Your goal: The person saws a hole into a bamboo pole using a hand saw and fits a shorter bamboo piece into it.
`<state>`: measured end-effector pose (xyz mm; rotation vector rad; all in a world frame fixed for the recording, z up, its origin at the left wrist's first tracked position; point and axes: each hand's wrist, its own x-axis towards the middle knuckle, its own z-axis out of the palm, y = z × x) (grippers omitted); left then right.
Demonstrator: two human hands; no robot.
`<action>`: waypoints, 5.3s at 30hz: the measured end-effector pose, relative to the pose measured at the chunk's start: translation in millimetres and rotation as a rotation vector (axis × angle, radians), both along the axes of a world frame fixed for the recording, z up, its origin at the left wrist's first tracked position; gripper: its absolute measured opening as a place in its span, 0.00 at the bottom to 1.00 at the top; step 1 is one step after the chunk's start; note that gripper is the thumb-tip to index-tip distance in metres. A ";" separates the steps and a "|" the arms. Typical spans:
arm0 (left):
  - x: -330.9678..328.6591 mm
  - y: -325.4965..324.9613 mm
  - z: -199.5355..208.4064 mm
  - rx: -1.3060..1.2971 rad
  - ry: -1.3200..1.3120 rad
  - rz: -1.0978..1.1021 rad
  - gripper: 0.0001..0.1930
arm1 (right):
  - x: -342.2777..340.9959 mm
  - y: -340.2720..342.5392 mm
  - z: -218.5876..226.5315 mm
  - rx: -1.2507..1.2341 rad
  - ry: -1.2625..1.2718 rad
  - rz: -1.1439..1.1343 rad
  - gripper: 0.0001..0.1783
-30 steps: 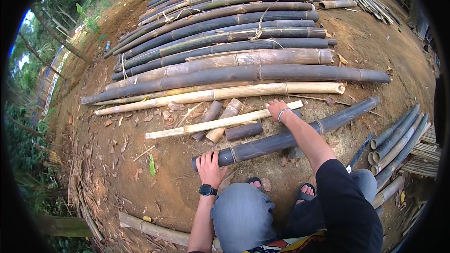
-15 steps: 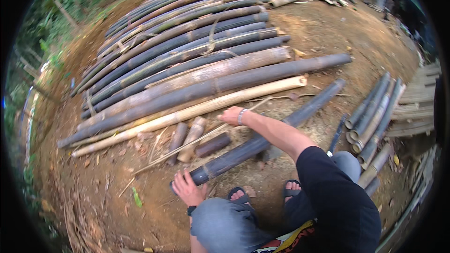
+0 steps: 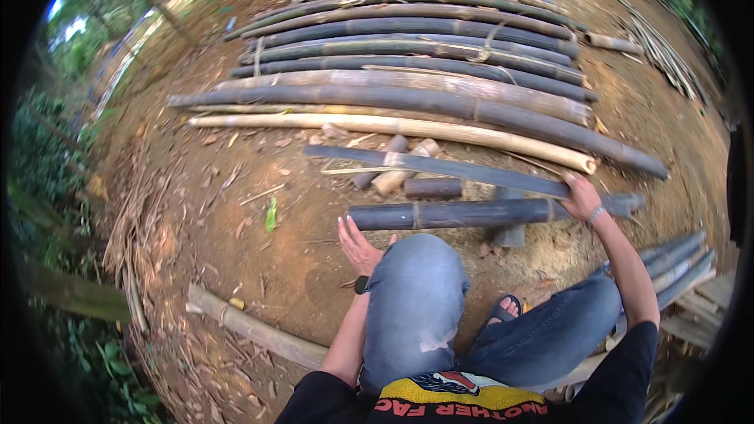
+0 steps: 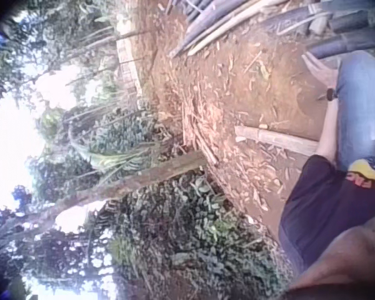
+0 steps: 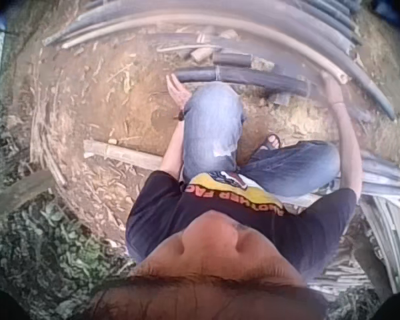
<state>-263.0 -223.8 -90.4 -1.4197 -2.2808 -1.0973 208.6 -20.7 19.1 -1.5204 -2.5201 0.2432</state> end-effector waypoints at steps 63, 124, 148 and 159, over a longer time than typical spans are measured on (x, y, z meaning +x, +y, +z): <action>-65.4 29.0 -31.4 0.017 -0.568 0.297 0.24 | 109.5 26.5 -75.1 -0.197 -0.429 -0.322 0.47; -270.6 27.8 -51.6 -0.069 -0.307 0.246 0.27 | -16.0 4.3 -46.6 -0.068 -0.445 0.086 0.36; -336.4 -0.7 -117.1 -0.435 -0.260 0.650 0.28 | -130.3 4.2 -69.7 -0.197 -0.470 0.304 0.49; -352.2 -1.8 -142.4 -0.535 -0.304 0.673 0.32 | 18.7 41.3 -5.8 -0.339 -0.509 0.022 0.58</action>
